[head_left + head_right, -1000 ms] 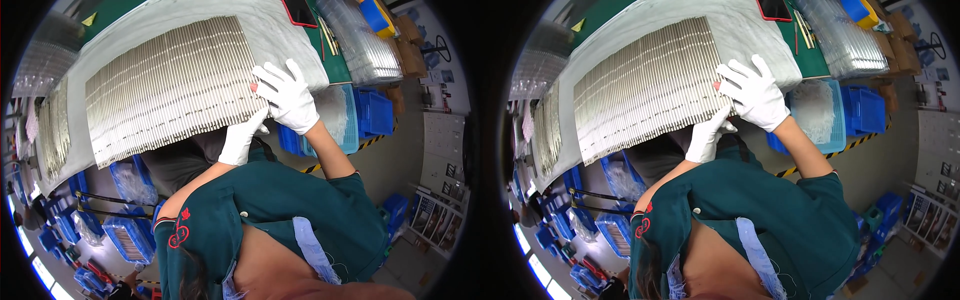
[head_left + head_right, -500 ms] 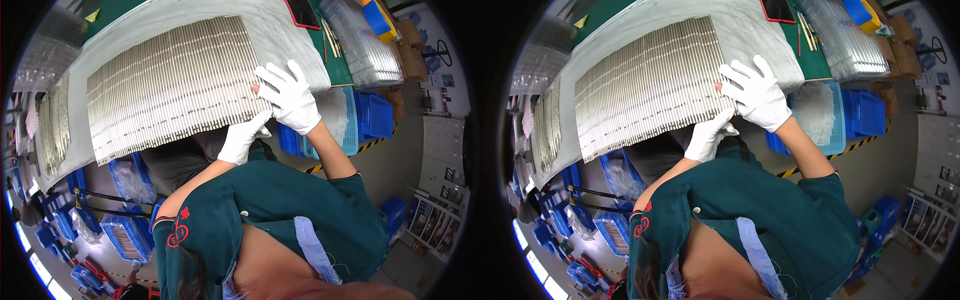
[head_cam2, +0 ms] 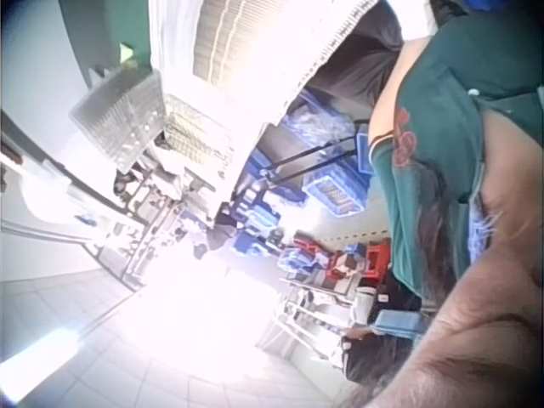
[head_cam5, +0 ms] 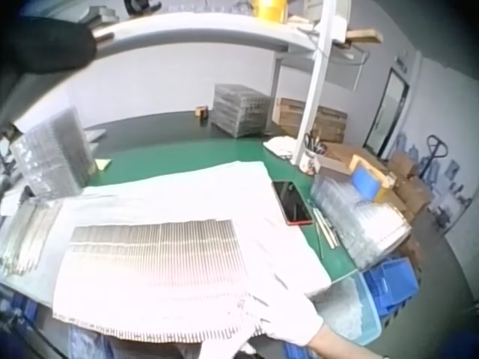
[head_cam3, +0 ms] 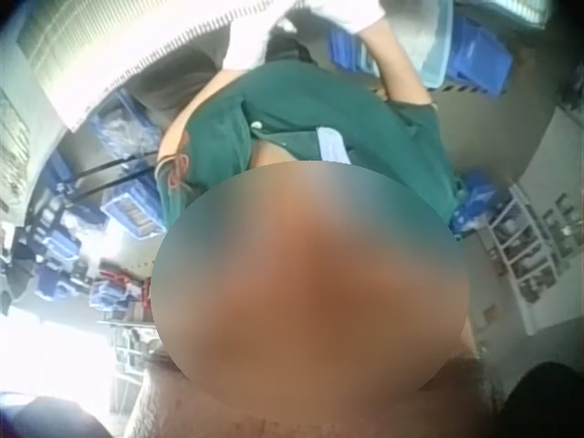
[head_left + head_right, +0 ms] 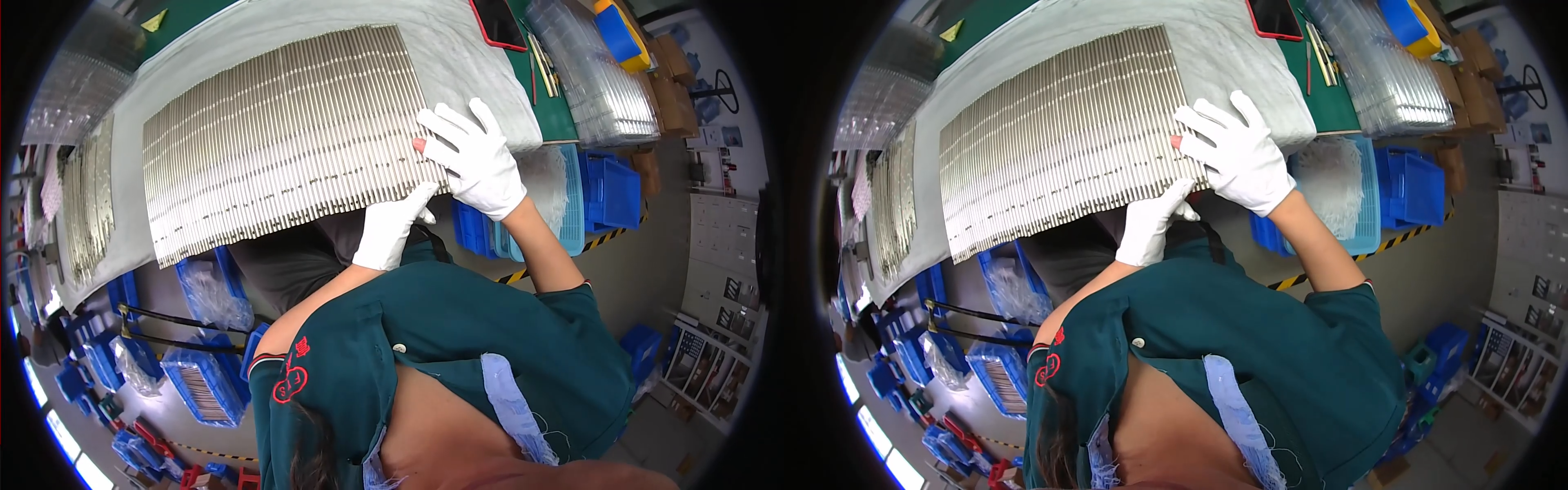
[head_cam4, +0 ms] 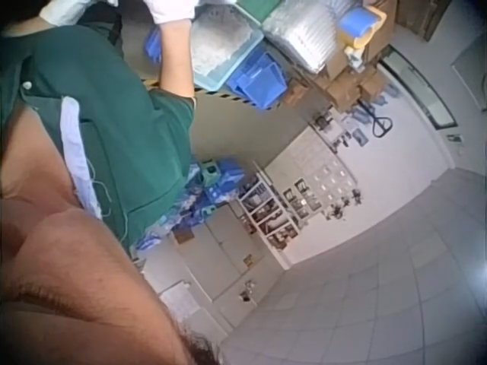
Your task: Arranging and aligning thin metal rods into neat rows on a workbench within a factory setting.
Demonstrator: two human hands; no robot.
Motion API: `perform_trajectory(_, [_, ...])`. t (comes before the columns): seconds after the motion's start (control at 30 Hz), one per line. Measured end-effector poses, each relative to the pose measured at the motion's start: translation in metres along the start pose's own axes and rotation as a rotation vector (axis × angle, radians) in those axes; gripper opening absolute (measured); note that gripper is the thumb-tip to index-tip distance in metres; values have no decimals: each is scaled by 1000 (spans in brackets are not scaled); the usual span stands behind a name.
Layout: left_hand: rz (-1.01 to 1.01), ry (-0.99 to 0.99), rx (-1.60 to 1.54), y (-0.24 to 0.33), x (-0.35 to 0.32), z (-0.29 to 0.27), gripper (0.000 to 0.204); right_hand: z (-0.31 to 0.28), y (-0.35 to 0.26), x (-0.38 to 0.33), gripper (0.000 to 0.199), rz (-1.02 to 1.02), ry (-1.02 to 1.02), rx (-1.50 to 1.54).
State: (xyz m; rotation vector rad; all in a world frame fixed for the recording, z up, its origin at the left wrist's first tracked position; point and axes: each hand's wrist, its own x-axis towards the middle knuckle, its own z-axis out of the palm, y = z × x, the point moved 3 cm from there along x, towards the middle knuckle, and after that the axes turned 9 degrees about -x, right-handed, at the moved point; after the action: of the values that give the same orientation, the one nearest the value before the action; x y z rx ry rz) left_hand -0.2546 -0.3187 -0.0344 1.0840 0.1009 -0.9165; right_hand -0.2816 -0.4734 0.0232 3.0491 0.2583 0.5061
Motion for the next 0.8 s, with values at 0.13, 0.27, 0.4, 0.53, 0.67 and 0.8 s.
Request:
perform_trajectory(0.13, [4, -26, -54, 3, 0, 7, 23, 1, 1, 0, 38, -15, 22, -19])
perform_trajectory(0.27, [-58, -40, -168, 0, 0, 7, 22, -1, 0, 2, 40, -30, 18, -32])
perform_trajectory(0.4, [-48, -28, -135, 2, -1, 8, 20, -1, -1, 3, 39, -63, 20, -33])
perform_trajectory(0.53, [-1, 6, -165, 1, 0, 6, 17, -2, -2, 4, 38, -62, 40, 4])
perform_trajectory(0.67, [-44, 19, -129, -1, -4, 3, 21, -2, -3, 4, 36, -61, 51, 23])
perform_trajectory(0.8, [-37, 11, -77, -3, -2, -2, 23, 0, -2, 4, 37, -75, 69, 38])
